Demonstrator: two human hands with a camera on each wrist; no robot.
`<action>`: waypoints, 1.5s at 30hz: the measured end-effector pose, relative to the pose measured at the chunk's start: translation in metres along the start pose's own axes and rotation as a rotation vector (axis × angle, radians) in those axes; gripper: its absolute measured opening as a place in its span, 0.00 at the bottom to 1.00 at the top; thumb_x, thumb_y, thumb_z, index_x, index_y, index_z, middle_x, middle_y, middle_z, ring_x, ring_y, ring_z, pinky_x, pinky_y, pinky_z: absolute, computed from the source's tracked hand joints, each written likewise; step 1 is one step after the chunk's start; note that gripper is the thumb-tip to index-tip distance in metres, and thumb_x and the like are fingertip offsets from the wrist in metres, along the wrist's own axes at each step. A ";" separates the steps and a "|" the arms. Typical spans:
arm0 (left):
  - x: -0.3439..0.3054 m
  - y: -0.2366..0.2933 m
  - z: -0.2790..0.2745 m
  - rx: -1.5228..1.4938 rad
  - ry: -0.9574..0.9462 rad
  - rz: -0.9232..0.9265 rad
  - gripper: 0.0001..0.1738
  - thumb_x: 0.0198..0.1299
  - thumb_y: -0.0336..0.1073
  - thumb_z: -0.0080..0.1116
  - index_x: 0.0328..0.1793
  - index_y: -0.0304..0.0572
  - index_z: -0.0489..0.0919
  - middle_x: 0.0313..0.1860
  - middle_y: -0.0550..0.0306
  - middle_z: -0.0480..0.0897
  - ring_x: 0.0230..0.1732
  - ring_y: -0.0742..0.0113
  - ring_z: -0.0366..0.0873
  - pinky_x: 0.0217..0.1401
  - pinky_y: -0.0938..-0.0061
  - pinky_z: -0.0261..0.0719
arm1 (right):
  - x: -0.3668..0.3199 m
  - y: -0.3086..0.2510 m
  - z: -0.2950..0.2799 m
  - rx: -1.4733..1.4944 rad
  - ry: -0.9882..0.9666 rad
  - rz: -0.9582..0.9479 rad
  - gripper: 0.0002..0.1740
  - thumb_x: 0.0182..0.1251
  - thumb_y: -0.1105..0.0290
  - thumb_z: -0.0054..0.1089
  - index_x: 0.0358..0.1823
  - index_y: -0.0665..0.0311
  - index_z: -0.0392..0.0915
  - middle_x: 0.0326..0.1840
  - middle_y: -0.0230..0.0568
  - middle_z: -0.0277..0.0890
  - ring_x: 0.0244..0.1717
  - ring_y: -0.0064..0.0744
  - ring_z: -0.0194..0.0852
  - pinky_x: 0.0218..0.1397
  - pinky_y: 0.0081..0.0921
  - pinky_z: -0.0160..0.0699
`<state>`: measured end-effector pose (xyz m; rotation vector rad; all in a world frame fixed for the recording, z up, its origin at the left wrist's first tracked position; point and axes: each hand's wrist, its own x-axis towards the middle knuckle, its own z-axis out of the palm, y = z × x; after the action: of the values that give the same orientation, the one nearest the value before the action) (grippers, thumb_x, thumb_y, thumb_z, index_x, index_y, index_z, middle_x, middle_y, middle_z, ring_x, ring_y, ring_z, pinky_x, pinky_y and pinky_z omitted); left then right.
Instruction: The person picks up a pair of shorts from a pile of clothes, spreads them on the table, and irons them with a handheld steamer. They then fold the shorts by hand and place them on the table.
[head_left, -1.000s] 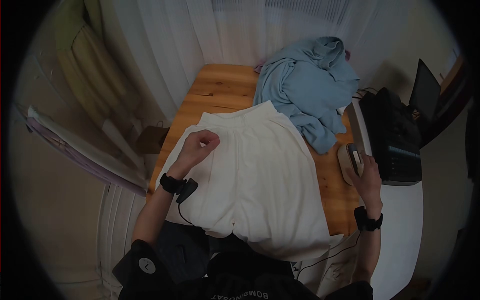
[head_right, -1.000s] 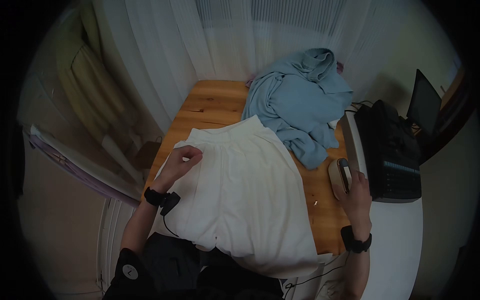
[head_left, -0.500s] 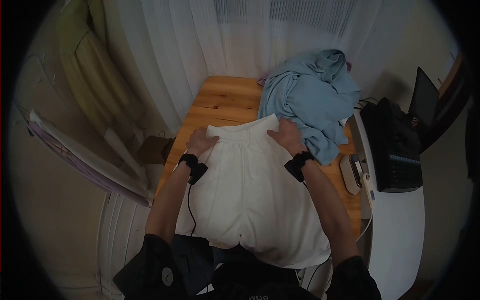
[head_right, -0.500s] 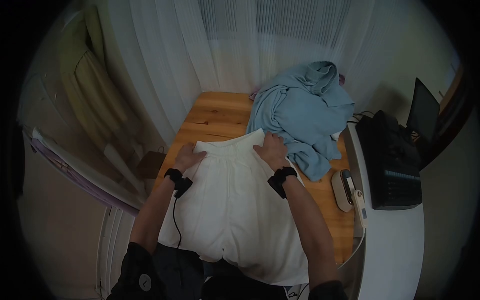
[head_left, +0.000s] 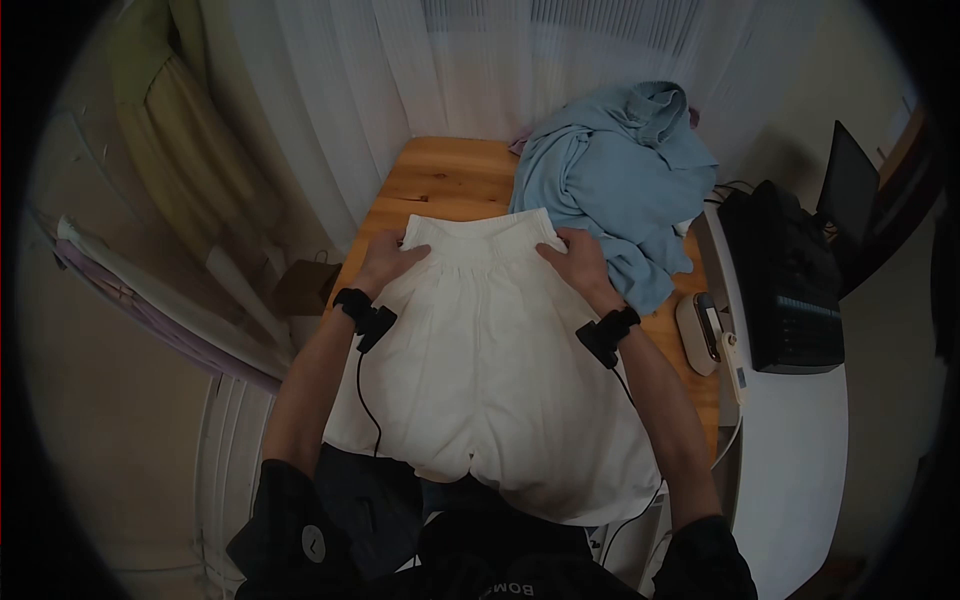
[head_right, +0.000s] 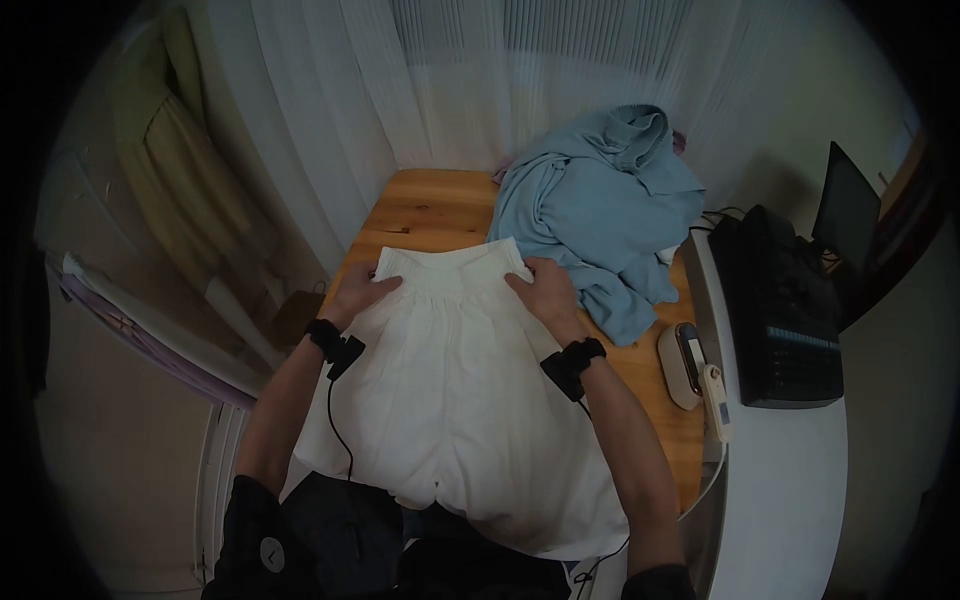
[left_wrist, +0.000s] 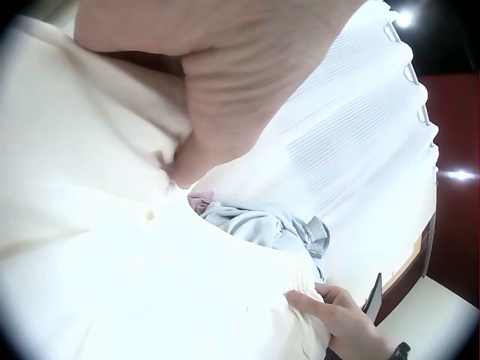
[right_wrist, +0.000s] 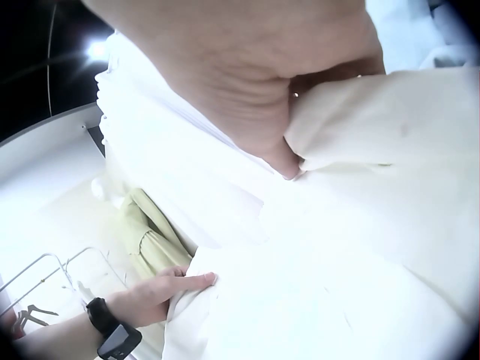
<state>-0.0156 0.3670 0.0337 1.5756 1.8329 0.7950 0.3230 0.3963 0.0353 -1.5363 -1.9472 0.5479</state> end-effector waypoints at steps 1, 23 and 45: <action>-0.002 0.005 -0.003 0.008 0.010 0.034 0.22 0.58 0.45 0.75 0.48 0.32 0.90 0.41 0.48 0.91 0.41 0.63 0.88 0.49 0.67 0.83 | -0.002 -0.003 -0.006 0.004 -0.001 -0.003 0.26 0.63 0.52 0.73 0.52 0.68 0.88 0.44 0.55 0.88 0.46 0.53 0.87 0.50 0.41 0.83; -0.085 0.143 -0.054 -0.268 0.218 0.456 0.21 0.65 0.46 0.66 0.53 0.33 0.88 0.40 0.52 0.90 0.41 0.66 0.86 0.49 0.67 0.82 | -0.031 -0.079 -0.160 -0.053 0.278 -0.384 0.26 0.69 0.53 0.66 0.48 0.74 0.84 0.34 0.54 0.85 0.33 0.46 0.83 0.43 0.39 0.79; 0.042 0.051 -0.014 -0.080 0.236 0.245 0.23 0.67 0.50 0.67 0.55 0.40 0.90 0.40 0.49 0.91 0.41 0.58 0.88 0.48 0.63 0.82 | 0.041 -0.014 -0.058 0.040 0.067 -0.107 0.26 0.72 0.53 0.64 0.53 0.74 0.82 0.49 0.64 0.86 0.50 0.63 0.84 0.54 0.46 0.82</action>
<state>0.0012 0.4141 0.0791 1.7365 1.7612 1.1957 0.3453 0.4305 0.0949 -1.3985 -1.9431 0.4811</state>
